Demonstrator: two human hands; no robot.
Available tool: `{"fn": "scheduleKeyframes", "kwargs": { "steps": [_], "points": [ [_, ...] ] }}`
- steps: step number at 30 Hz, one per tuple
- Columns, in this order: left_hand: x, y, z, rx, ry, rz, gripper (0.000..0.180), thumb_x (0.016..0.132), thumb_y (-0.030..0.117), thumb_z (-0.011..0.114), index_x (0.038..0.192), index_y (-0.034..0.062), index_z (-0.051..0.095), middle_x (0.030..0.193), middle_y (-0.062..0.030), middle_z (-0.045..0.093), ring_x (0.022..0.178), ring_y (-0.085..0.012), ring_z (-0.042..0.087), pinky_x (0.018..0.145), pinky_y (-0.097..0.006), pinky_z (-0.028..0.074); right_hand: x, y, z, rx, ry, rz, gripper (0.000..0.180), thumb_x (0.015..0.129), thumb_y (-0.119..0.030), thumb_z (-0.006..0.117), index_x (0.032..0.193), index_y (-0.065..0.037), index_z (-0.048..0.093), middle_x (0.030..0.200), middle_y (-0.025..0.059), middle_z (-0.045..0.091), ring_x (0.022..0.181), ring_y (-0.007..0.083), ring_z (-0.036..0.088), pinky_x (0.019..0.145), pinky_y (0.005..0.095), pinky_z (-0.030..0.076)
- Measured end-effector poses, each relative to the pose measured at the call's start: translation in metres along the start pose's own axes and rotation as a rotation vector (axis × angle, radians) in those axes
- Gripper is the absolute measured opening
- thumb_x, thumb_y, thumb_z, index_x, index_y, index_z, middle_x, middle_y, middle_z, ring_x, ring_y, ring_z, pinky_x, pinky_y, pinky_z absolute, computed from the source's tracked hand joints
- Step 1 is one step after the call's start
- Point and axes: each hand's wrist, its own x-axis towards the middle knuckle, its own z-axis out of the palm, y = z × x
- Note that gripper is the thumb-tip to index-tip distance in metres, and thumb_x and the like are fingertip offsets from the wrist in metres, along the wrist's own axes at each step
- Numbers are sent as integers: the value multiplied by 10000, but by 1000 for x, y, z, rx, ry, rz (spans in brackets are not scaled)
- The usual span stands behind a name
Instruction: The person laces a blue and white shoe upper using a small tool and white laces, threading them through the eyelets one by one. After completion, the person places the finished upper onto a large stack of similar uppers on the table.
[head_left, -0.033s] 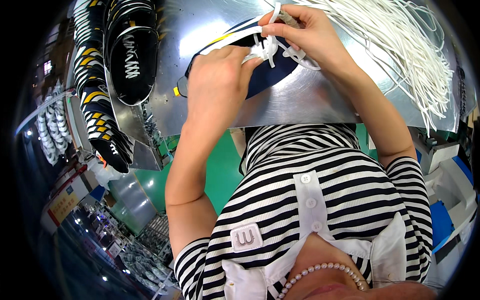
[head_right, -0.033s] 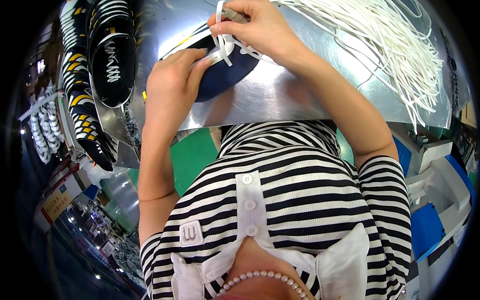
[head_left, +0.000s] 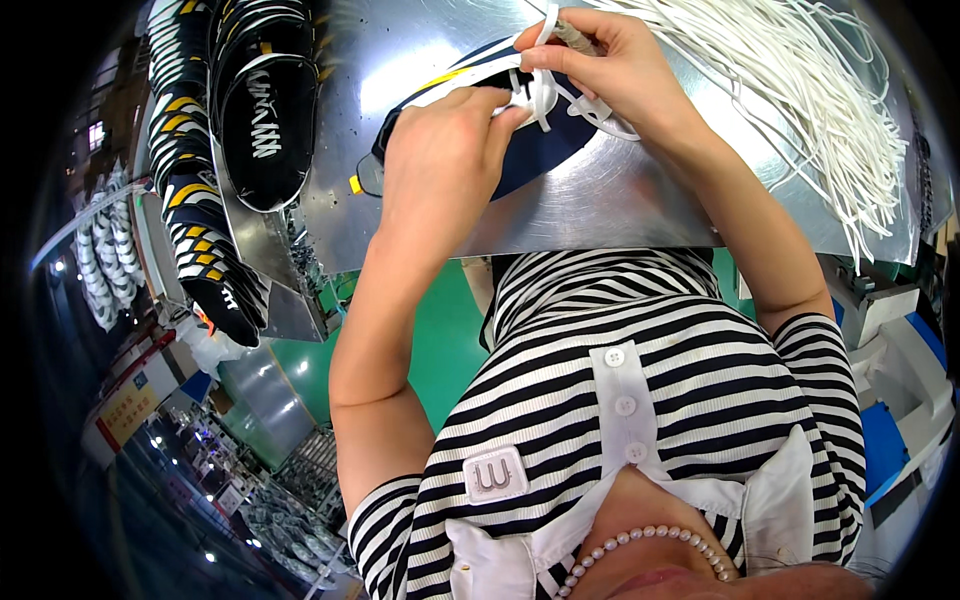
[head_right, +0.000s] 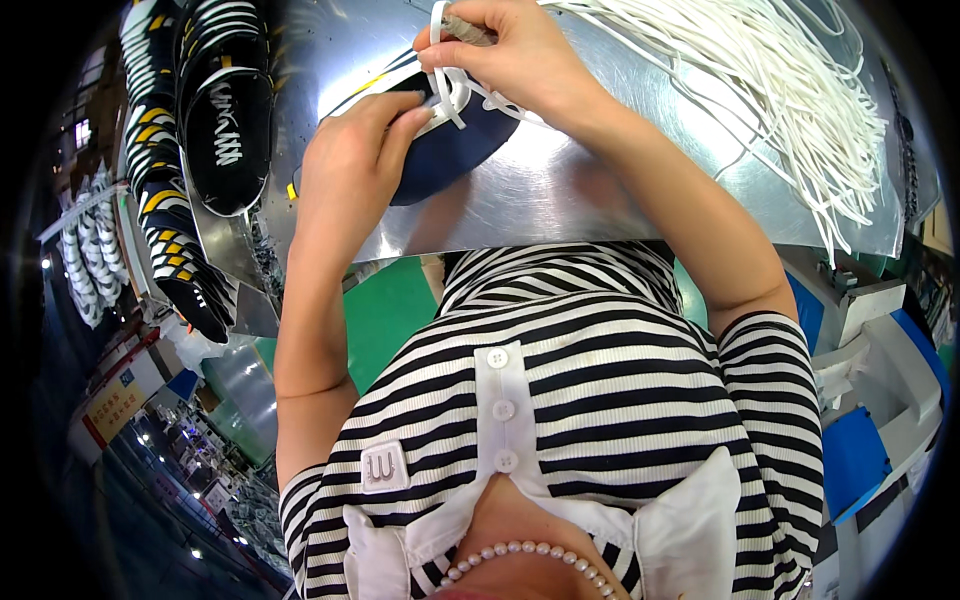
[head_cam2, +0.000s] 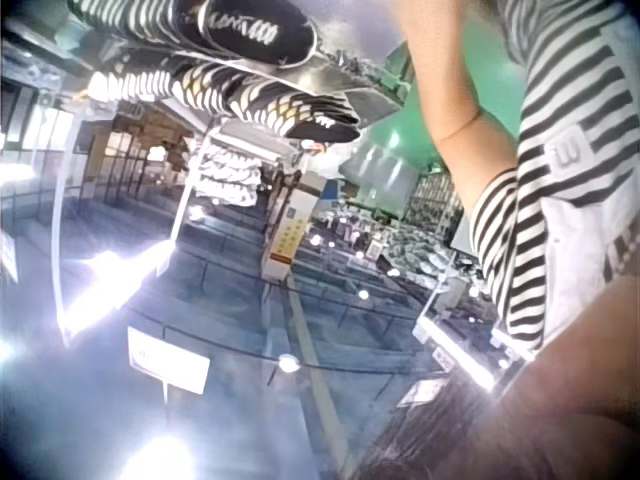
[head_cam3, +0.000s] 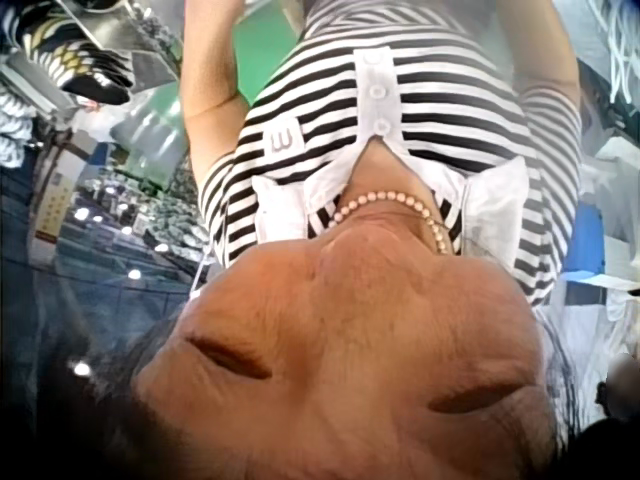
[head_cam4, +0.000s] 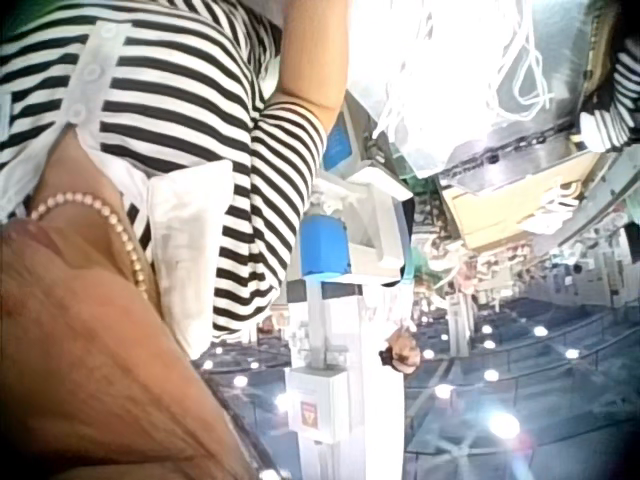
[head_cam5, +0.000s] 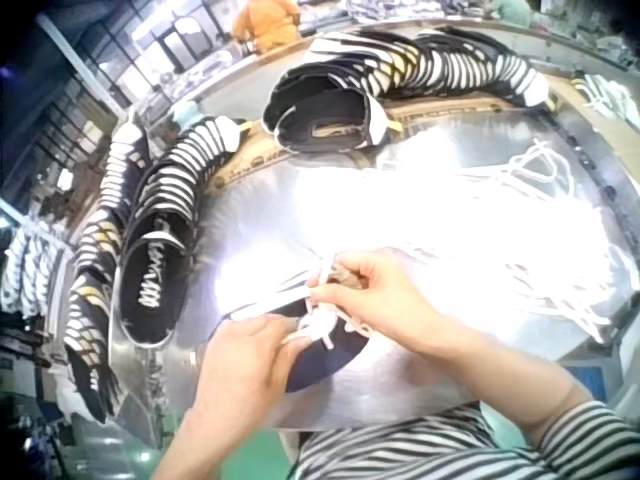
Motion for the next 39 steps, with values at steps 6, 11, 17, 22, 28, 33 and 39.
{"fn": "scheduleKeyframes", "kwargs": {
  "steps": [6,11,17,22,28,33,39],
  "points": [
    [19,-8,24,-170,-187,-226,313,897,340,647,920,36,715,730,-142,666,638,-283,628,625,-370,477,11,3,6,4,88,-68,113,882,-133,688,913,-25,693,603,-39,539,469,33,468,424,206,360],
    [19,-9,44,-241,-96,-333,335,868,383,692,888,51,729,676,-76,654,570,-170,564,592,-299,448,13,20,-5,-90,168,-168,239,901,-138,658,1099,-19,597,678,17,594,594,118,578,537,278,453],
    [14,-16,50,-417,-37,-391,311,871,317,723,833,9,706,613,19,573,573,-39,446,537,-226,366,-40,11,-19,-388,15,-104,121,925,-135,617,952,-19,602,766,33,648,632,77,543,555,218,411],
    [19,-17,48,-377,-105,-399,346,851,418,666,815,81,733,692,-63,679,594,-223,607,601,-315,465,-42,22,-17,-528,3,-202,140,878,-130,634,917,0,598,771,137,693,659,224,666,605,333,492],
    [13,-16,46,-416,-94,-251,241,844,292,696,925,67,725,805,-89,710,714,-259,667,671,-336,506,-37,22,-17,-790,15,-271,116,853,-112,631,866,-6,588,708,142,662,662,291,663,596,380,498],
    [2,-1,52,-405,-9,-77,204,831,136,692,1017,52,702,952,-113,713,837,-311,677,729,-363,527,-33,26,1,-1080,49,-392,121,812,-76,614,870,8,549,670,157,632,675,343,658,577,407,510],
    [-4,1,60,-295,135,54,222,831,97,669,1052,69,663,854,-106,687,739,-309,650,647,-389,497,-52,31,2,-1052,103,-446,146,824,-53,591,930,26,529,776,194,654,740,344,667,600,393,520]
  ]
}}
